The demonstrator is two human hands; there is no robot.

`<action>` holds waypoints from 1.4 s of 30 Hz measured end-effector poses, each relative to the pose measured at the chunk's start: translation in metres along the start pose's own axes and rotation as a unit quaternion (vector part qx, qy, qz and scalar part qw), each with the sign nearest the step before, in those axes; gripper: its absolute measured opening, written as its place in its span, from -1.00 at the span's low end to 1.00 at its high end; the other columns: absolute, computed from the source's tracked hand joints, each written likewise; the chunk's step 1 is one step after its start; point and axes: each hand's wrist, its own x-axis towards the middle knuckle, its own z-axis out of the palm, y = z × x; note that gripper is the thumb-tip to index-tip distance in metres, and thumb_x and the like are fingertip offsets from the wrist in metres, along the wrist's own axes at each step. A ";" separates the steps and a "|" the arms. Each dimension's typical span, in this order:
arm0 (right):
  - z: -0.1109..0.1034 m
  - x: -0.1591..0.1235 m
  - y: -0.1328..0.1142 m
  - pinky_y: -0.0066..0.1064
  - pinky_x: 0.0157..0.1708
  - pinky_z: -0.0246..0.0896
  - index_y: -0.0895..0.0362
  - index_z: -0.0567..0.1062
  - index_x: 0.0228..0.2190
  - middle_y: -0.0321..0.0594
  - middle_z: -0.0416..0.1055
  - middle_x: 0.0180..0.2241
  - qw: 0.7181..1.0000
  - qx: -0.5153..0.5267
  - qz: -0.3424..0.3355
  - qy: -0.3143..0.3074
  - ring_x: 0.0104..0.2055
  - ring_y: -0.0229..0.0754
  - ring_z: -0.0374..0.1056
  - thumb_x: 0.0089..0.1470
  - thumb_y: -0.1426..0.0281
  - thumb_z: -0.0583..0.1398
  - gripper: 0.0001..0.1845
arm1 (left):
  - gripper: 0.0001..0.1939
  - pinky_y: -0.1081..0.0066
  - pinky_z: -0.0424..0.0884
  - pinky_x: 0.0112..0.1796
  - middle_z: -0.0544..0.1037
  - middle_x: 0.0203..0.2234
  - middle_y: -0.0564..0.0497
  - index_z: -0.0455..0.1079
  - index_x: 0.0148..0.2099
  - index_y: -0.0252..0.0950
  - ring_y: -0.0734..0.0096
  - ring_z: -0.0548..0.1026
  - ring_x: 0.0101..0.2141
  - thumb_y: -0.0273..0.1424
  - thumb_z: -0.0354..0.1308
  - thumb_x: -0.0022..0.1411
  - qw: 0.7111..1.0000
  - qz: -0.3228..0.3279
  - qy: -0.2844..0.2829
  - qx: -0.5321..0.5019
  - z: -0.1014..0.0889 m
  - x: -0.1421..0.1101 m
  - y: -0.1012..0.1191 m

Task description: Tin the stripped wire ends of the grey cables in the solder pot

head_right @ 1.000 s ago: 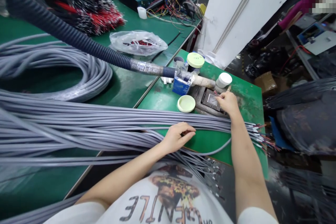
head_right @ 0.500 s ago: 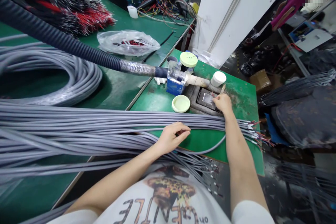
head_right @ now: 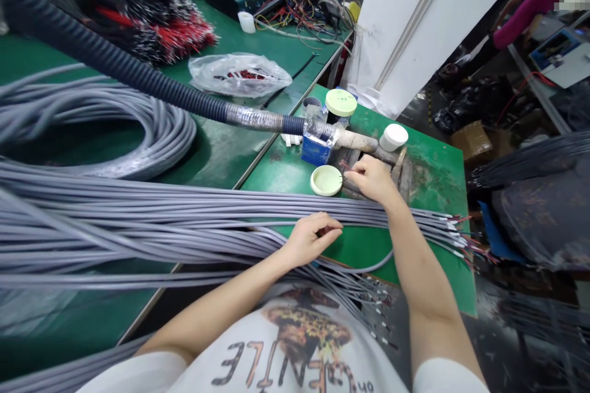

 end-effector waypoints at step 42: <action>0.008 0.006 0.093 -0.39 -0.42 0.05 0.16 0.54 -0.60 -0.13 0.45 -0.45 0.958 -0.193 0.209 0.033 -0.38 -0.14 0.33 -0.04 0.23 0.18 -0.71 | -0.85 0.46 0.30 -0.33 0.54 -0.43 -0.01 0.49 -0.27 -0.28 0.44 0.43 -0.40 -0.40 0.10 0.23 1.000 0.005 -0.008 0.021 -0.001 0.001 0.000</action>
